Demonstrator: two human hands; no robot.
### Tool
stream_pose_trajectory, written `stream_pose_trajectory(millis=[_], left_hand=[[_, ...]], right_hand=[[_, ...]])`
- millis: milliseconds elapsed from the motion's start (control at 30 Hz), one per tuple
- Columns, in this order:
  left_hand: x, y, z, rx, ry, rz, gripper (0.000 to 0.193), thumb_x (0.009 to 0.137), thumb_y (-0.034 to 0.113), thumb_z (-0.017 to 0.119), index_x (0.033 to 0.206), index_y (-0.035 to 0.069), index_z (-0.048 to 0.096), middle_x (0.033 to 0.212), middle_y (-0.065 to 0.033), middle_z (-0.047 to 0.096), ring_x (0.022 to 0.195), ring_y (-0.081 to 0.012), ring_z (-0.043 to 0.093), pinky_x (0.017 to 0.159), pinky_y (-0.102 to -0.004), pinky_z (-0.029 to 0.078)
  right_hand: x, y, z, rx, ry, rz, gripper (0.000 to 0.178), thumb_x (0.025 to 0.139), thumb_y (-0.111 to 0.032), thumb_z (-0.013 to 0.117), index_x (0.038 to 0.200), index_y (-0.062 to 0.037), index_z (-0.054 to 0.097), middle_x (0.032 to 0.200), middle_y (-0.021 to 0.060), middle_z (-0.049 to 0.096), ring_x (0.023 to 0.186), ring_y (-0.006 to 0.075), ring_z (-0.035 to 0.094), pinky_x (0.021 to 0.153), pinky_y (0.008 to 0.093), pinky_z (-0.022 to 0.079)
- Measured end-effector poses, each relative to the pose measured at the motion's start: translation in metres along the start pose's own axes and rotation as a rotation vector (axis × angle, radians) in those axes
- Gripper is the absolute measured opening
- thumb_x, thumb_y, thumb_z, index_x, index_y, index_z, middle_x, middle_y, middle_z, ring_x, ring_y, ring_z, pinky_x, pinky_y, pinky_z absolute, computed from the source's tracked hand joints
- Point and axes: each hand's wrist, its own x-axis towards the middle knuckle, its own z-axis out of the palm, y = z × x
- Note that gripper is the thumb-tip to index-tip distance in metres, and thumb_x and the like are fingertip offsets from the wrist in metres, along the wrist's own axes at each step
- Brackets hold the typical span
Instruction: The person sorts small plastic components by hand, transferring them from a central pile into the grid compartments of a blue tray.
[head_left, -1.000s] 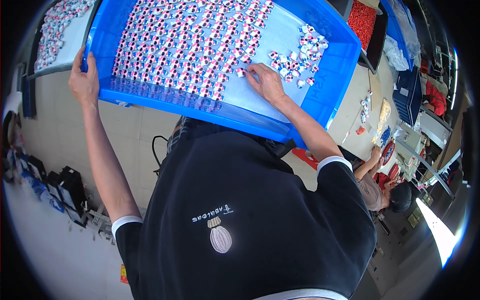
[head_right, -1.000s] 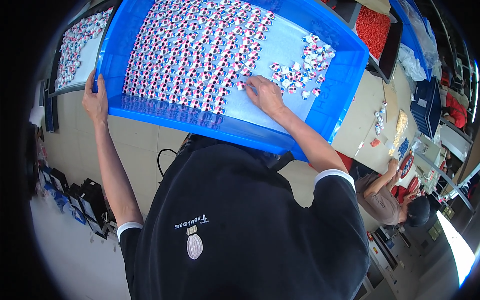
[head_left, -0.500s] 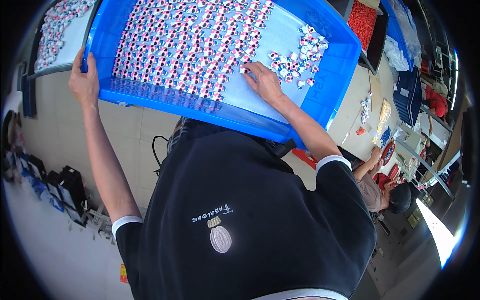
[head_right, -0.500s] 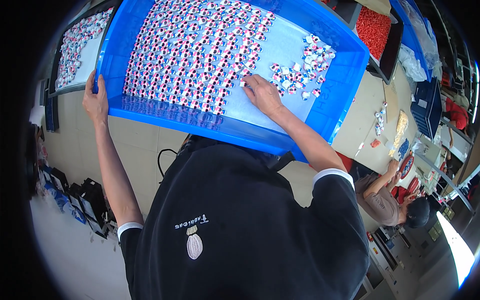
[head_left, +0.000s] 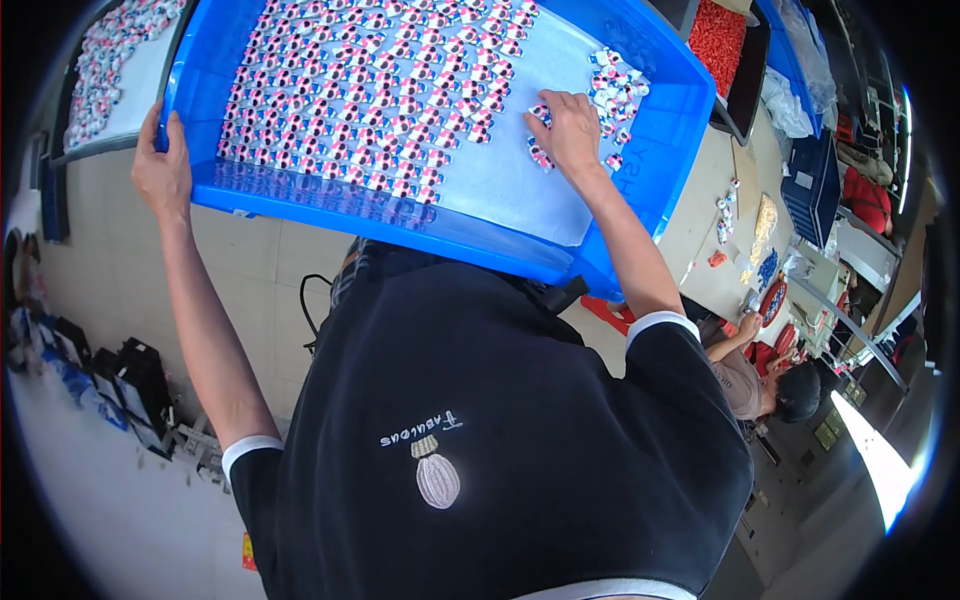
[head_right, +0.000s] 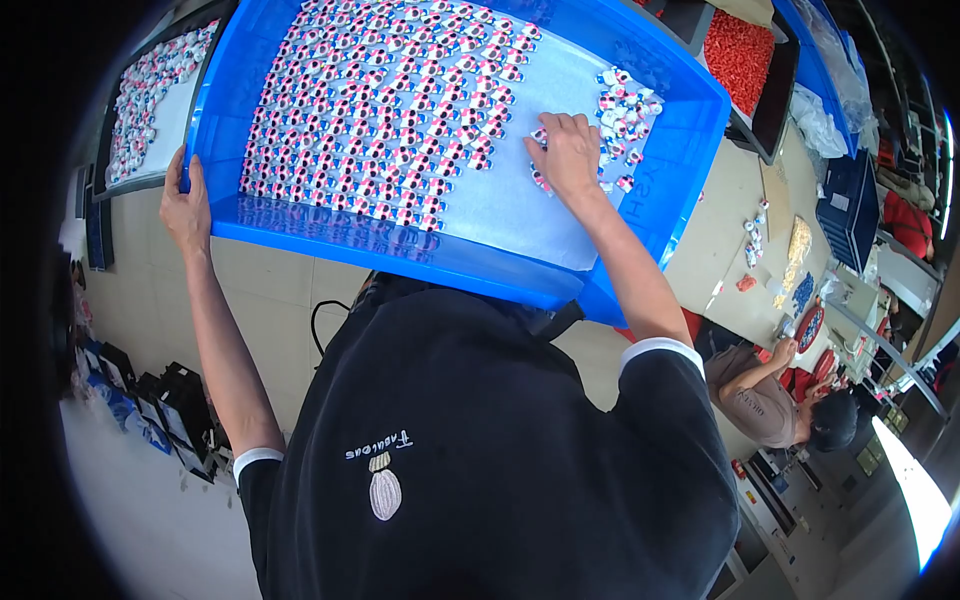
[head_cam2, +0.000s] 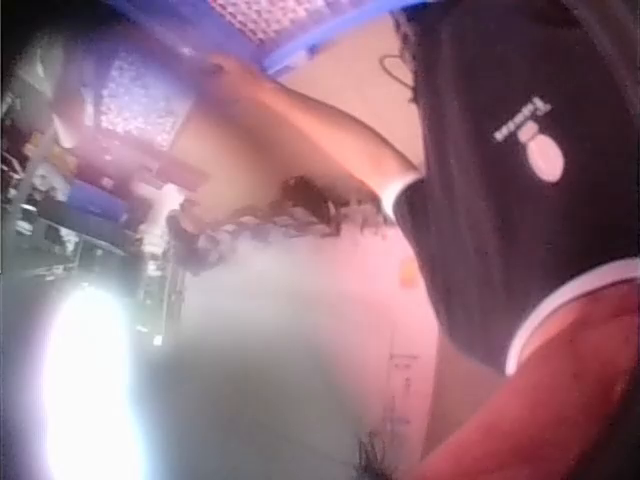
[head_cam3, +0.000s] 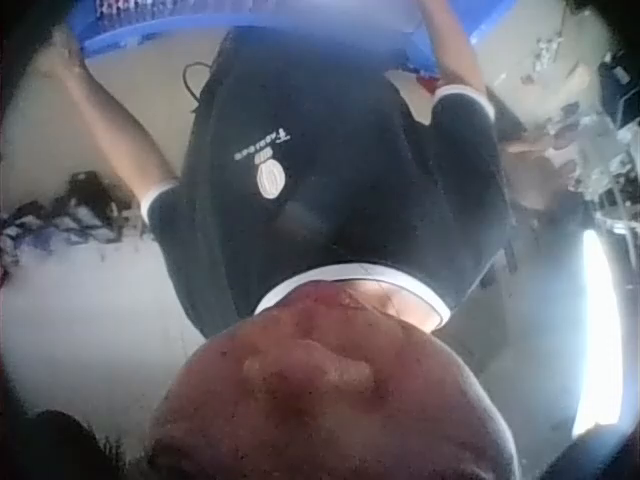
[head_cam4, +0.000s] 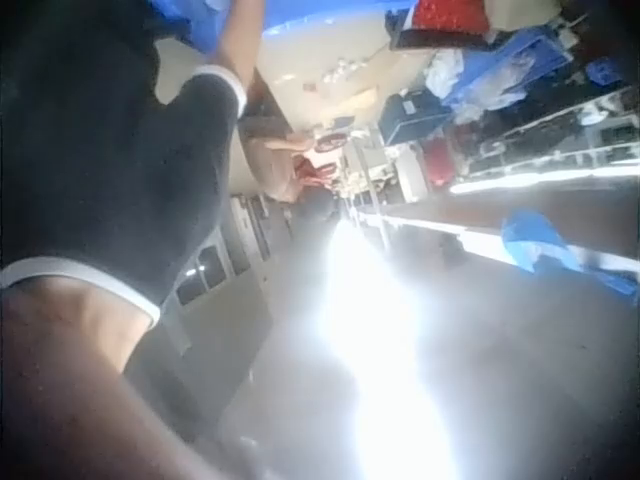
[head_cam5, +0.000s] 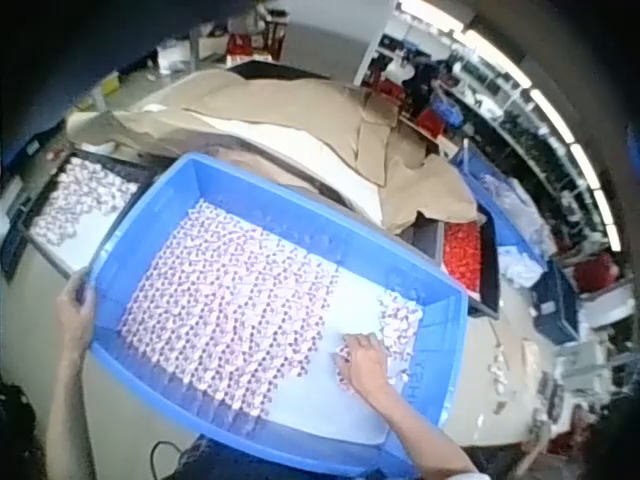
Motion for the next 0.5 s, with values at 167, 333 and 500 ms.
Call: stream_pose_trajectory(millis=[167, 333, 500], left_hand=[[0.001, -0.005, 0.005, 0.021, 0.000, 0.012, 0.038, 0.088, 0.035, 0.063, 0.120, 0.014, 0.065, 0.100, -0.0099, 0.070, 0.083, -0.0155, 0.065, 0.075, -0.0288, 0.050], [-0.001, -0.001, 0.000, -0.020, 0.013, 0.014, 0.039, 0.088, 0.036, 0.063, 0.120, 0.014, 0.065, 0.101, -0.0102, 0.070, 0.084, -0.0156, 0.065, 0.075, -0.0287, 0.050], [0.000, 0.000, 0.007, -0.049, -0.001, 0.015, 0.040, 0.088, 0.037, 0.063, 0.120, 0.014, 0.065, 0.101, -0.0106, 0.070, 0.085, -0.0160, 0.066, 0.075, -0.0288, 0.050]], right_hand=[[0.001, 0.006, 0.001, -0.097, -0.159, -0.030, 0.025, 0.076, -0.015, 0.070, 0.098, -0.0055, 0.066, 0.091, 0.0122, 0.065, 0.085, 0.0306, 0.059, 0.076, 0.0406, 0.048], [-0.031, -0.027, 0.003, 0.449, -0.162, -0.236, 0.026, 0.078, -0.014, 0.069, 0.102, -0.0046, 0.064, 0.096, 0.0109, 0.064, 0.088, 0.0280, 0.058, 0.076, 0.0390, 0.048], [-0.039, -0.049, 0.026, 0.305, -0.143, -0.381, 0.026, 0.079, -0.018, 0.070, 0.102, -0.0079, 0.064, 0.099, 0.0076, 0.061, 0.090, 0.0241, 0.057, 0.075, 0.0363, 0.046]])
